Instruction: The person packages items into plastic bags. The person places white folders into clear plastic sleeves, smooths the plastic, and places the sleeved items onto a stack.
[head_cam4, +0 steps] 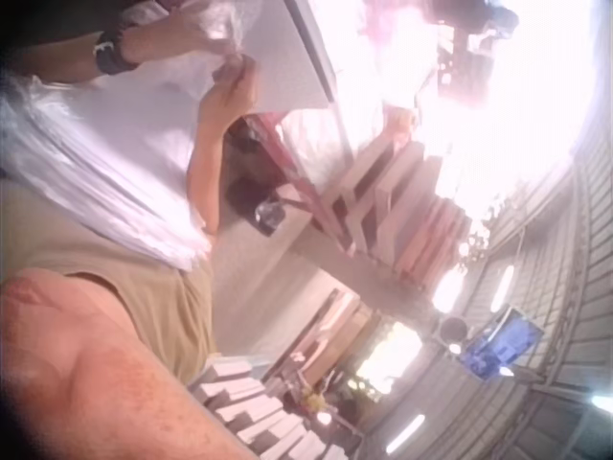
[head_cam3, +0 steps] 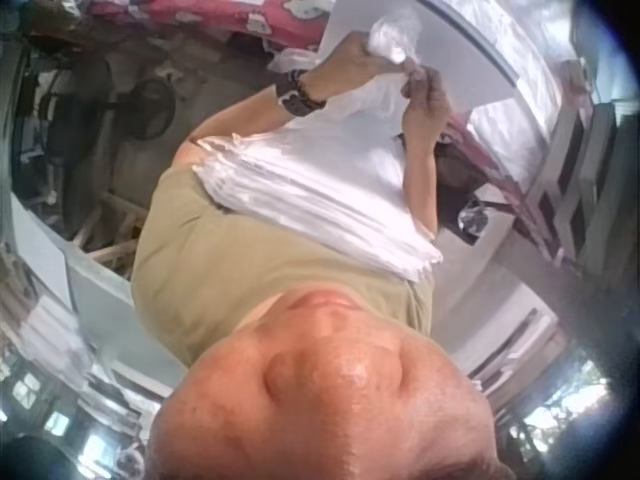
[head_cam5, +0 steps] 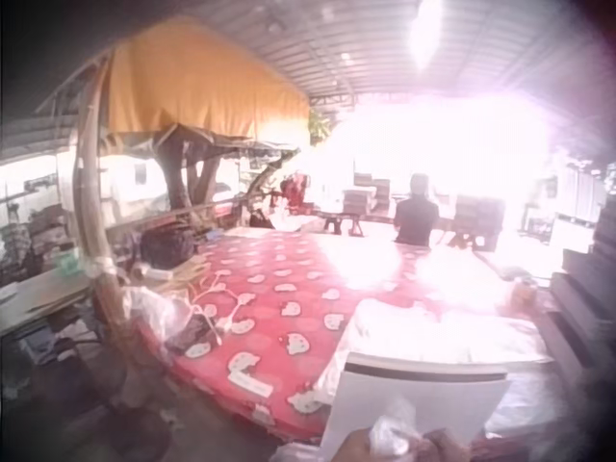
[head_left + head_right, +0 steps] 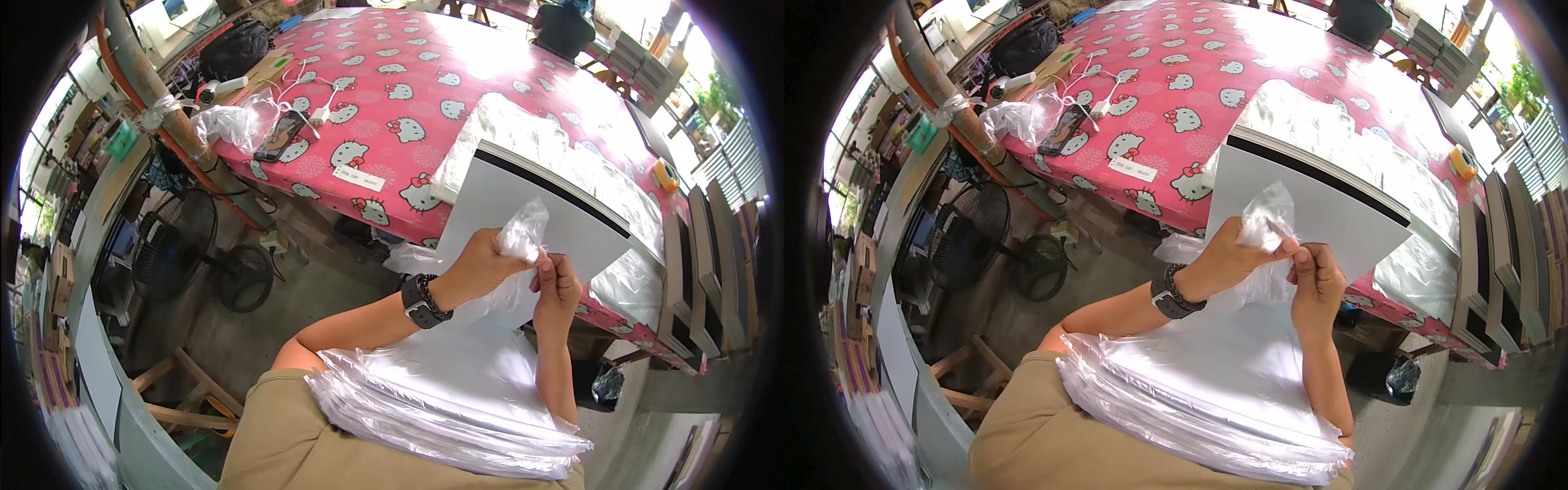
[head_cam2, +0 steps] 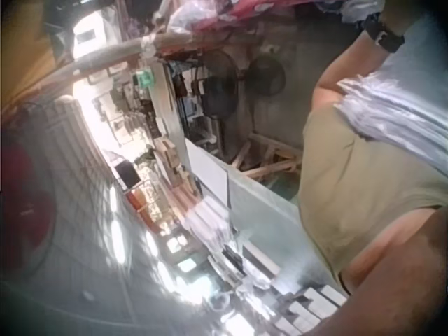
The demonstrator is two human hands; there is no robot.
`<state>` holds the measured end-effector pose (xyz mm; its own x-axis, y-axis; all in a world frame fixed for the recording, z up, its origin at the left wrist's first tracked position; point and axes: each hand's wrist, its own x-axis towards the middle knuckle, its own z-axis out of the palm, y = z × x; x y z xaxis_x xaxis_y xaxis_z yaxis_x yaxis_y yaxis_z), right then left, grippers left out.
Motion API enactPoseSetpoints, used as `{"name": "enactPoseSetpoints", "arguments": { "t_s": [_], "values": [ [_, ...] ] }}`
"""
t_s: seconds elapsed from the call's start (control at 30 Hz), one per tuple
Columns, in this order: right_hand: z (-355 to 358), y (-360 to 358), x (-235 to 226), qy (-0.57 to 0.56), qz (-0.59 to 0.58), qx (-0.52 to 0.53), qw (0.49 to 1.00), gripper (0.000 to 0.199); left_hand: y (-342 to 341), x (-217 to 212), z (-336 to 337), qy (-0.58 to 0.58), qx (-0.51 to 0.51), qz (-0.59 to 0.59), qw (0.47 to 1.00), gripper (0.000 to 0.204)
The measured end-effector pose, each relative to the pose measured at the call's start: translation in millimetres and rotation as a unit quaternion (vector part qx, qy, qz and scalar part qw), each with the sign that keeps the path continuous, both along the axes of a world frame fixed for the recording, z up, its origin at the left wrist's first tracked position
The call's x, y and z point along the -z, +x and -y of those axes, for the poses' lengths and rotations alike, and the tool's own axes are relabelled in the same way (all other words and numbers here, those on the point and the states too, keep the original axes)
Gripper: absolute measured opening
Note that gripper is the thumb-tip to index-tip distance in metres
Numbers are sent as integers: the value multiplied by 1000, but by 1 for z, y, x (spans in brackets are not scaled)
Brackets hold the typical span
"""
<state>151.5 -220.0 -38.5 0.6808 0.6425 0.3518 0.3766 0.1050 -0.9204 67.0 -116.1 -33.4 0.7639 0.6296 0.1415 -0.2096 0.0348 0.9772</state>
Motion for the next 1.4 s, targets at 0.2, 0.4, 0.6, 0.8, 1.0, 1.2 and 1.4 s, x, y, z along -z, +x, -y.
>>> {"name": "enactPoseSetpoints", "arguments": {
  "t_s": [0.2, 0.4, 0.6, 0.8, 1.0, 1.2, 1.4],
  "values": [
    [2, 15, 4, 65, -49, -12, 997, 19, -3, 19, -11, -18, 121, 96, 988, 12],
    [9, 0, 3, 52, -120, -91, 987, 11, -2, 22, -8, 70, 87, 93, 989, 17],
    [15, -4, -4, -23, 63, -12, 998, 18, -5, 16, 13, -83, 49, 80, 992, 17],
    [15, -2, -5, -43, 59, 56, 996, 15, -14, 3, 6, -123, 173, 15, 977, 18],
    [19, 22, -1, 80, -85, -266, 957, 19, -20, -20, -11, -205, 308, 132, 920, 24],
    [74, 85, 6, 420, -364, -341, 758, 37, -53, 11, -50, -43, -5, 0, 999, 30],
    [203, 184, -3, 396, -229, -151, 876, 21, -145, 14, -149, 379, -454, 26, 806, 28]
  ]
}}
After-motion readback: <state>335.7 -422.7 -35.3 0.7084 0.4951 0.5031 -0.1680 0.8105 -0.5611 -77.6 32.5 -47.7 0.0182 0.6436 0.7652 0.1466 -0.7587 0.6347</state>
